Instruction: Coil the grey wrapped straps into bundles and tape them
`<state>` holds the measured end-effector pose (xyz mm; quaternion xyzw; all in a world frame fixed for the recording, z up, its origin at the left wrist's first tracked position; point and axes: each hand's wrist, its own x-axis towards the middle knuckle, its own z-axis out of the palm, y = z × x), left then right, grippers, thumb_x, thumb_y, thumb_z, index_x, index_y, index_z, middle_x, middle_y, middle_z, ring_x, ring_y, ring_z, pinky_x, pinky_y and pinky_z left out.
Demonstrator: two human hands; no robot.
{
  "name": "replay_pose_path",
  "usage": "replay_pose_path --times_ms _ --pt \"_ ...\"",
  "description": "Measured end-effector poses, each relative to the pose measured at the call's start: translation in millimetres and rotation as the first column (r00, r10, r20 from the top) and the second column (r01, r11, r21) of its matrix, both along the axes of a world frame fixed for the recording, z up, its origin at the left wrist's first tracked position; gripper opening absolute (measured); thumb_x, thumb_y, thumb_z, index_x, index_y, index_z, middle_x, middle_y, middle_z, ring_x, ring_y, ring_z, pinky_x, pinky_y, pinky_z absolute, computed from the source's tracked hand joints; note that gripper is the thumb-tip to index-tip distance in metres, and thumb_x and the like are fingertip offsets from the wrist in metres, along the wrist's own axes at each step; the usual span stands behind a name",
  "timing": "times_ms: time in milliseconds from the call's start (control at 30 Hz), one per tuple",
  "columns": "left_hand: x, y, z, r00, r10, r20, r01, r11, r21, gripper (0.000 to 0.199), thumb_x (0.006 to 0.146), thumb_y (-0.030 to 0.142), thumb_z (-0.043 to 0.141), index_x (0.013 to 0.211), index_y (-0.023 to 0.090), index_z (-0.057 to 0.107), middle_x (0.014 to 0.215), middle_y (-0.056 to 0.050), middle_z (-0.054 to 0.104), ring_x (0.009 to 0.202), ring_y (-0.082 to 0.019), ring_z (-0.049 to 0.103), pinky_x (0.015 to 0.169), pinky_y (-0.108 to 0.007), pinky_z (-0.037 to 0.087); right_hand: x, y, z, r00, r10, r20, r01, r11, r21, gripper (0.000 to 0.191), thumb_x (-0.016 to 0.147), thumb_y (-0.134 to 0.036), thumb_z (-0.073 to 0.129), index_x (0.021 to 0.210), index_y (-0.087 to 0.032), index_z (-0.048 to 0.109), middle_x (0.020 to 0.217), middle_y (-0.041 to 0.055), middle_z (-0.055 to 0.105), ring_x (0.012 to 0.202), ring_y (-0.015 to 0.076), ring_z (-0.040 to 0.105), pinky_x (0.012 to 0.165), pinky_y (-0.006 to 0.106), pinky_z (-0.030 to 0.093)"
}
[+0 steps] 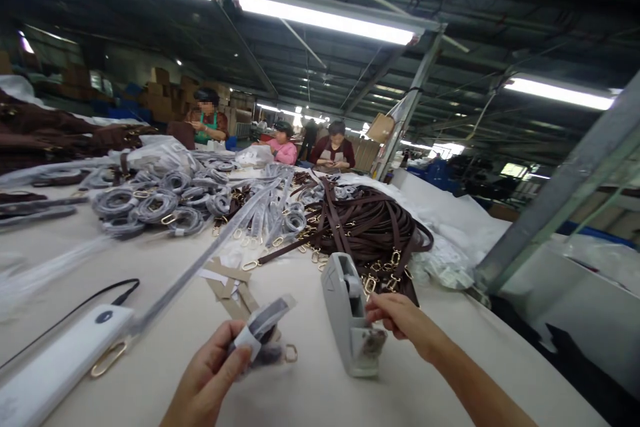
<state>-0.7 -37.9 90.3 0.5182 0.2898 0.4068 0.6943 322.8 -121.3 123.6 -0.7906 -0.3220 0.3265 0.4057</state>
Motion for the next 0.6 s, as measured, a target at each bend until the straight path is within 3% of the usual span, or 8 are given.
replay_pose_path --times_ms 133,267,367,433,500,600 --pt "4 -1 -1.8 0.999 0.036 -0.039 -0.033 0.997 0.064 0.036 0.075 0.053 0.070 0.091 0.020 0.066 0.079 -0.002 0.069 0.075 -0.021 0.060 0.076 -0.029 0.043 -9 5 2.0 0.992 -0.017 -0.122 0.011 0.999 -0.051 0.029 0.071 -0.043 0.066 0.067 -0.014 0.065 0.064 0.0053 0.067 0.042 0.0056 0.034 0.041 0.019 0.015" --pt "6 2 -6.7 0.994 0.046 -0.098 -0.031 0.988 0.151 0.036 0.078 0.053 0.068 0.091 0.020 0.066 0.080 -0.002 0.069 0.081 -0.022 0.061 0.077 -0.028 0.042 -16 4 20.8 0.991 -0.014 -0.131 0.013 1.000 -0.007 0.021 0.062 -0.032 0.069 0.056 -0.015 0.057 0.053 -0.0010 0.056 0.041 0.0043 0.028 0.041 0.020 0.009" --pt "9 6 -10.2 0.991 0.087 -0.098 -0.069 0.983 0.170 0.035 0.079 0.052 0.068 0.092 0.020 0.066 0.081 -0.002 0.069 0.078 -0.021 0.059 0.073 -0.027 0.041 -28 -10 38.8 0.994 -0.013 -0.108 0.021 0.997 0.073 0.023 0.062 -0.035 0.067 0.056 -0.017 0.054 0.050 -0.0057 0.048 0.042 0.0046 0.026 0.043 0.021 0.010" --pt "13 8 -11.2 0.993 0.099 -0.066 -0.090 0.987 0.134 0.035 0.078 0.050 0.069 0.093 0.019 0.066 0.081 -0.001 0.069 0.077 -0.020 0.058 0.073 -0.027 0.041 -39 -26 42.0 0.995 -0.004 -0.100 0.014 0.995 0.101 0.023 0.063 -0.036 0.066 0.057 -0.018 0.053 0.051 -0.0060 0.047 0.044 0.0051 0.027 0.044 0.021 0.011" --pt "17 9 -10.4 0.998 0.059 -0.014 -0.058 0.996 0.069 0.038 0.076 0.050 0.071 0.096 0.018 0.065 0.083 -0.002 0.069 0.078 -0.019 0.059 0.073 -0.027 0.042 -49 -42 32.8 0.995 -0.012 -0.104 0.020 0.997 0.076 0.024 0.061 -0.037 0.065 0.056 -0.017 0.054 0.051 -0.0050 0.048 0.044 0.0053 0.027 0.044 0.022 0.012" --pt "24 10 -6.0 0.994 -0.005 0.109 0.011 0.998 -0.055 0.042 0.073 0.051 0.074 0.096 0.017 0.064 0.076 0.000 0.066 0.071 -0.016 0.056 0.068 -0.025 0.042 -57 -59 -1.9 0.991 -0.073 -0.110 0.076 0.997 0.021 0.026 0.060 -0.042 0.062 0.056 -0.019 0.051 0.051 -0.0061 0.043 0.043 0.0056 0.025 0.045 0.023 0.011"
